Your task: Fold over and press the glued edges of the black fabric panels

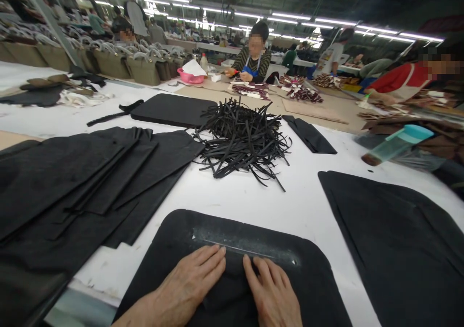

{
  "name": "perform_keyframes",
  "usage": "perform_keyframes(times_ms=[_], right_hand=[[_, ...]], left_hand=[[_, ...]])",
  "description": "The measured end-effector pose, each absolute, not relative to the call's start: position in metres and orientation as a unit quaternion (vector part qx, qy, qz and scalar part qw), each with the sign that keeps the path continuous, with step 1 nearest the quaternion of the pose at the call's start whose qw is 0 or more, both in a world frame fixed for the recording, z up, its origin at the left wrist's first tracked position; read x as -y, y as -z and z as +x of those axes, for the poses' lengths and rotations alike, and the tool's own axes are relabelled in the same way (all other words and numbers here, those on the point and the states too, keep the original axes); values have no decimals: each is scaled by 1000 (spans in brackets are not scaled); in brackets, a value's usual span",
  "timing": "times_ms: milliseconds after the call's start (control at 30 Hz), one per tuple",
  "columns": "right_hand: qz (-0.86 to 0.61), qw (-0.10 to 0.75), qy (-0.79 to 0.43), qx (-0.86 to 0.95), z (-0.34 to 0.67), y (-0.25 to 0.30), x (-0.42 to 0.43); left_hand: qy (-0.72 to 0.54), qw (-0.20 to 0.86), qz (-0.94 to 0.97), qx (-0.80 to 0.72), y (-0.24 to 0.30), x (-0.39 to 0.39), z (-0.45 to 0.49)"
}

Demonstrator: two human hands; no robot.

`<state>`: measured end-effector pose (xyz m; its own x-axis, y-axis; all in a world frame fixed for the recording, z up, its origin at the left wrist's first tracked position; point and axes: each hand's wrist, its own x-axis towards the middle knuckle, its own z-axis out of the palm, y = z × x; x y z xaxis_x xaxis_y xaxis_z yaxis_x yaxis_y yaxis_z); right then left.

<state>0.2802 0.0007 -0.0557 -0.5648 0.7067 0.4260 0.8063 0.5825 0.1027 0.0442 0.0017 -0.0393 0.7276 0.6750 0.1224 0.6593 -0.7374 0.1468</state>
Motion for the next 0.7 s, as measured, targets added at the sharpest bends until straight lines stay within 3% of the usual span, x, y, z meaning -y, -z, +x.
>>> perform_keyframes(times_ms=[333, 567, 700], right_hand=[[-421, 124, 125, 890, 316, 65, 1], [-478, 178, 90, 855, 304, 52, 8], [-523, 173, 73, 831, 327, 51, 14]], left_hand=[[-111, -1, 903, -415, 38, 12, -6], [-167, -62, 903, -392, 52, 9, -15], [-229, -28, 876, -424, 83, 13, -21]])
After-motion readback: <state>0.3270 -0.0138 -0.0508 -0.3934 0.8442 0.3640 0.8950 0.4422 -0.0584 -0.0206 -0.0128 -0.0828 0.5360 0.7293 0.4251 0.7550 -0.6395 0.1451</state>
